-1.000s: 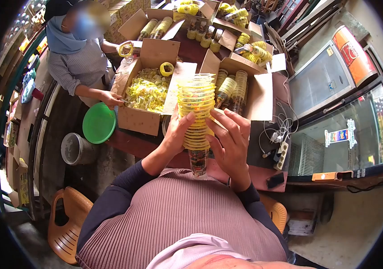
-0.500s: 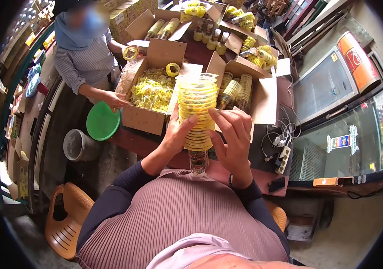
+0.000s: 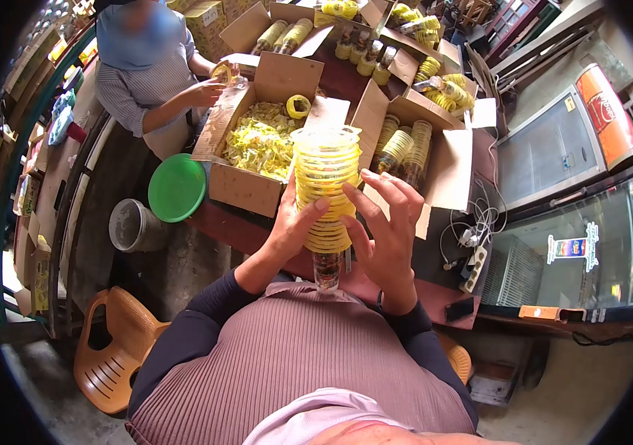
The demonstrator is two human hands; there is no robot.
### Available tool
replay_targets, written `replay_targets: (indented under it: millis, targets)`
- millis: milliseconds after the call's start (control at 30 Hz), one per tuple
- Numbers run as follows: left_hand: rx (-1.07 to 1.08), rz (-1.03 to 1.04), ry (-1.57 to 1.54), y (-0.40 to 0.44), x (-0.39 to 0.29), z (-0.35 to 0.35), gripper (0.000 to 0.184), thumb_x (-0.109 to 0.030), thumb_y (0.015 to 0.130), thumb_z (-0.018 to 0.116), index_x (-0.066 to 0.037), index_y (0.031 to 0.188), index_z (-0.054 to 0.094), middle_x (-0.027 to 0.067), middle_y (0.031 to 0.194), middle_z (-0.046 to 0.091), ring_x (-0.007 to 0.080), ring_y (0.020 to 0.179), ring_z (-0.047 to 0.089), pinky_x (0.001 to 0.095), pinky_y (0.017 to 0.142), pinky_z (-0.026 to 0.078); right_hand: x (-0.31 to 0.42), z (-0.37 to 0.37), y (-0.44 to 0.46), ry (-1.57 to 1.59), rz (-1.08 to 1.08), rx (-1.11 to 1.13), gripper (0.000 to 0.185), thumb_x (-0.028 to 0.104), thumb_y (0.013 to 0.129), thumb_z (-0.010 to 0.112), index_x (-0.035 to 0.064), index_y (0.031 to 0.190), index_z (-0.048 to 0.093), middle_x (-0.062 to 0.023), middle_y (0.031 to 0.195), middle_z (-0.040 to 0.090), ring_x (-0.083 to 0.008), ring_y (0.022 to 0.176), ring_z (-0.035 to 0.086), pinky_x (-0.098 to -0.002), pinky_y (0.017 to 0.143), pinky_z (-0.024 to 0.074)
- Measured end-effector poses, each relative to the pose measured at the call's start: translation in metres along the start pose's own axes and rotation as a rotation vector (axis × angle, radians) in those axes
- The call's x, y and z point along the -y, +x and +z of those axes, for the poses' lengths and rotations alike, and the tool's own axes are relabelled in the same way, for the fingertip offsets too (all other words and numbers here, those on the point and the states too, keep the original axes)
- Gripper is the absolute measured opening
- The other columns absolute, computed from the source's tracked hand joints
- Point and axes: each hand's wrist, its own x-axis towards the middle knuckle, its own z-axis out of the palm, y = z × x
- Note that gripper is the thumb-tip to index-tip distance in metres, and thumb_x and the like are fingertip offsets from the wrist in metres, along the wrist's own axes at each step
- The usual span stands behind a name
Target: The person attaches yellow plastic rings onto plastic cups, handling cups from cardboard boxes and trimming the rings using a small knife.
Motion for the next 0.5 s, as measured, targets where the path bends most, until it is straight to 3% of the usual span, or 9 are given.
replay_targets:
  millis: [133, 500]
  targets:
    - [-0.011, 0.017, 0.034, 0.002, -0.001, -0.006, 0.074, -0.024, 0.084, 0.068, -0.003, 0.14, 0.026, 0.0129, 0.127, 0.052, 0.0201, 0.116, 0.053, 0.035, 0.098, 0.043, -0.004, 0.006, 0.003, 0.031, -0.012, 0.038, 0.037, 0.023, 0.082, 0.069, 0.0108, 0.116, 0.062, -0.004, 0.126, 0.057, -0.0264, 0.118, 0.047, -0.0408, 0.098, 0.0354]
    - [-0.11, 0.027, 0.147, -0.003, -0.002, -0.032, 0.069, -0.024, 0.083, 0.07, -0.002, 0.136, 0.032, 0.0118, 0.124, 0.054, 0.0188, 0.113, 0.054, 0.033, 0.097, 0.044, -0.008, 0.039, 0.007, 0.209, 0.021, 0.053, 0.041, 0.019, 0.082, 0.069, 0.0081, 0.12, 0.057, -0.0068, 0.124, 0.057, -0.0283, 0.114, 0.049, -0.0405, 0.095, 0.0392]
